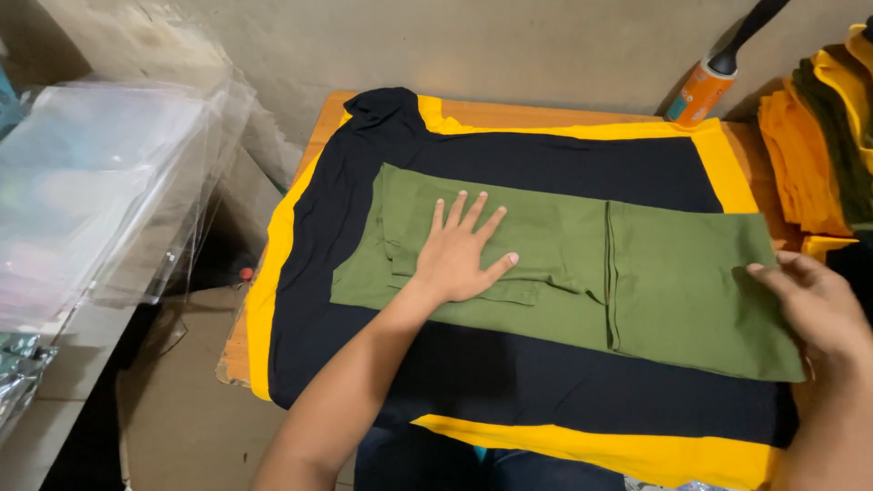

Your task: Folding several t-shirts of different colors on a table and stacking them.

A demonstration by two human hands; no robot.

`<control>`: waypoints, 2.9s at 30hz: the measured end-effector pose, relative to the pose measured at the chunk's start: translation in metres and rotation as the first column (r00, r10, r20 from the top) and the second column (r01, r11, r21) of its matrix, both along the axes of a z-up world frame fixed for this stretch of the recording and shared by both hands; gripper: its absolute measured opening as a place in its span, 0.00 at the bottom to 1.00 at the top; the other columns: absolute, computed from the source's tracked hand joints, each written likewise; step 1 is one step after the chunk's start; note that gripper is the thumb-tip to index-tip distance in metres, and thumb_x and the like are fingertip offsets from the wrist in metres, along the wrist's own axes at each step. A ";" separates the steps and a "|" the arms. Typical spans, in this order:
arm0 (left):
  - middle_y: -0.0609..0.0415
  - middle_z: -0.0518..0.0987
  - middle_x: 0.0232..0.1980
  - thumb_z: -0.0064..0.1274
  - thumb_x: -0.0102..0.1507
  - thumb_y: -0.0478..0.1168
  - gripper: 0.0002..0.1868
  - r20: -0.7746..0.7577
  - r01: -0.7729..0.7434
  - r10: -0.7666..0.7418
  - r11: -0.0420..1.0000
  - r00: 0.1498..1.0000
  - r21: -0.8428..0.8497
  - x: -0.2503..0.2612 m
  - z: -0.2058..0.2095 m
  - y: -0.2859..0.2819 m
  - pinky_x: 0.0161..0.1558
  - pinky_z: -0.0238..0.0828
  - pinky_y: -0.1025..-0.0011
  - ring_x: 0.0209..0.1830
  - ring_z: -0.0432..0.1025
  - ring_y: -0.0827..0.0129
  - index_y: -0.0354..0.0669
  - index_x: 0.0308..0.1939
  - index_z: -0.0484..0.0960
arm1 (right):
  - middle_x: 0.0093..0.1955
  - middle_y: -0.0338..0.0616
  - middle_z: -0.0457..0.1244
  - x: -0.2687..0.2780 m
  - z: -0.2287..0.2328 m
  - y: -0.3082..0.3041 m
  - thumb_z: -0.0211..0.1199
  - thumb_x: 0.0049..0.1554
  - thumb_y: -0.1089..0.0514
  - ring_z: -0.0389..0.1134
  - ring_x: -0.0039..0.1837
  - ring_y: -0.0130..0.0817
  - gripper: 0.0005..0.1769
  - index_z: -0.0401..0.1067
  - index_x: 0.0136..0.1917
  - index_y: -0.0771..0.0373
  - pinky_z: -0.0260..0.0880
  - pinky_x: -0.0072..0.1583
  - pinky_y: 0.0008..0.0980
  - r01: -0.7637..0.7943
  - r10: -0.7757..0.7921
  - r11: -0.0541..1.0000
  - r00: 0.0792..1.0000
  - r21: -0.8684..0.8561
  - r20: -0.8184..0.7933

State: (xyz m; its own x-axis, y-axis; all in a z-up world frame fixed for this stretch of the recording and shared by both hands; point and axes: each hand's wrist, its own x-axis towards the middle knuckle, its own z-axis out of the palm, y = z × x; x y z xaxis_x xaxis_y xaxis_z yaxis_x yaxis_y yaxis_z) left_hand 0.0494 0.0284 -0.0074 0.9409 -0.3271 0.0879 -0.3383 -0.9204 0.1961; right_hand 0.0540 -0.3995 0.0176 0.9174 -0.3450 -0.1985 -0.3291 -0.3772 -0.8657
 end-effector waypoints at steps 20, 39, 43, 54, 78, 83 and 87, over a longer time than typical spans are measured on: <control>0.39 0.65 0.68 0.54 0.66 0.61 0.37 -0.464 -0.550 -0.327 -0.256 0.823 -0.795 -0.015 0.031 0.030 0.65 0.59 0.47 0.66 0.63 0.48 0.41 0.71 0.71 | 0.39 0.45 0.60 0.018 0.002 0.324 0.64 0.52 0.68 0.66 0.34 0.36 0.27 0.65 0.65 0.65 0.72 0.30 0.37 -0.715 0.658 0.676 0.694 0.175 0.293; 0.34 0.83 0.51 0.45 0.69 0.43 0.20 -0.141 -0.658 0.677 0.611 0.723 -0.439 -0.001 0.024 0.091 0.46 0.78 0.44 0.51 0.79 0.40 0.38 0.63 0.78 | 0.84 0.62 0.46 0.006 0.025 0.290 0.47 0.58 0.20 0.37 0.84 0.73 0.49 0.58 0.81 0.52 0.34 0.72 0.83 -0.511 0.741 0.376 0.667 -0.773 -0.080; 0.43 0.71 0.57 0.55 0.62 0.36 0.27 0.088 -0.645 0.688 0.712 0.721 -0.278 0.005 0.022 0.073 0.50 0.78 0.49 0.60 0.69 0.45 0.40 0.66 0.71 | 0.85 0.59 0.45 0.011 0.023 0.297 0.41 0.57 0.16 0.38 0.84 0.72 0.52 0.56 0.82 0.47 0.37 0.74 0.78 -0.546 0.711 0.301 0.675 -0.782 -0.197; 0.42 0.50 0.85 0.25 0.70 0.65 0.39 -0.188 -0.469 0.456 0.883 0.870 -0.032 -0.001 0.042 0.031 0.76 0.14 0.39 0.85 0.36 0.42 0.51 0.79 0.61 | 0.85 0.63 0.41 0.001 0.006 0.292 0.41 0.56 0.17 0.30 0.85 0.72 0.52 0.48 0.85 0.42 0.32 0.70 0.85 -0.517 0.675 0.314 0.711 -0.797 -0.195; 0.47 0.80 0.31 0.50 0.68 0.46 0.16 0.153 -0.694 0.726 0.686 0.670 -0.217 0.004 -0.019 0.102 0.33 0.80 0.51 0.33 0.81 0.50 0.39 0.46 0.86 | 0.70 0.52 0.57 -0.014 -0.030 0.228 0.59 0.58 0.31 0.59 0.71 0.53 0.41 0.60 0.79 0.49 0.58 0.64 0.52 -0.338 0.650 0.613 0.730 -0.714 0.212; 0.50 0.77 0.33 0.54 0.66 0.43 0.10 0.254 -0.661 0.718 0.696 0.648 -0.280 -0.007 0.010 0.095 0.34 0.79 0.52 0.36 0.76 0.53 0.43 0.37 0.87 | 0.81 0.69 0.43 -0.028 -0.009 0.244 0.55 0.60 0.31 0.42 0.82 0.69 0.40 0.59 0.79 0.50 0.44 0.71 0.71 -0.423 0.707 0.556 0.693 -0.716 0.140; 0.53 0.76 0.37 0.51 0.69 0.43 0.10 0.218 -0.670 0.722 0.691 0.656 -0.271 -0.001 -0.002 0.105 0.37 0.78 0.52 0.39 0.75 0.53 0.46 0.39 0.85 | 0.84 0.73 0.36 -0.033 0.008 0.250 0.55 0.59 0.29 0.32 0.83 0.75 0.43 0.60 0.79 0.52 0.35 0.71 0.82 -0.453 0.736 0.508 0.670 -0.732 0.097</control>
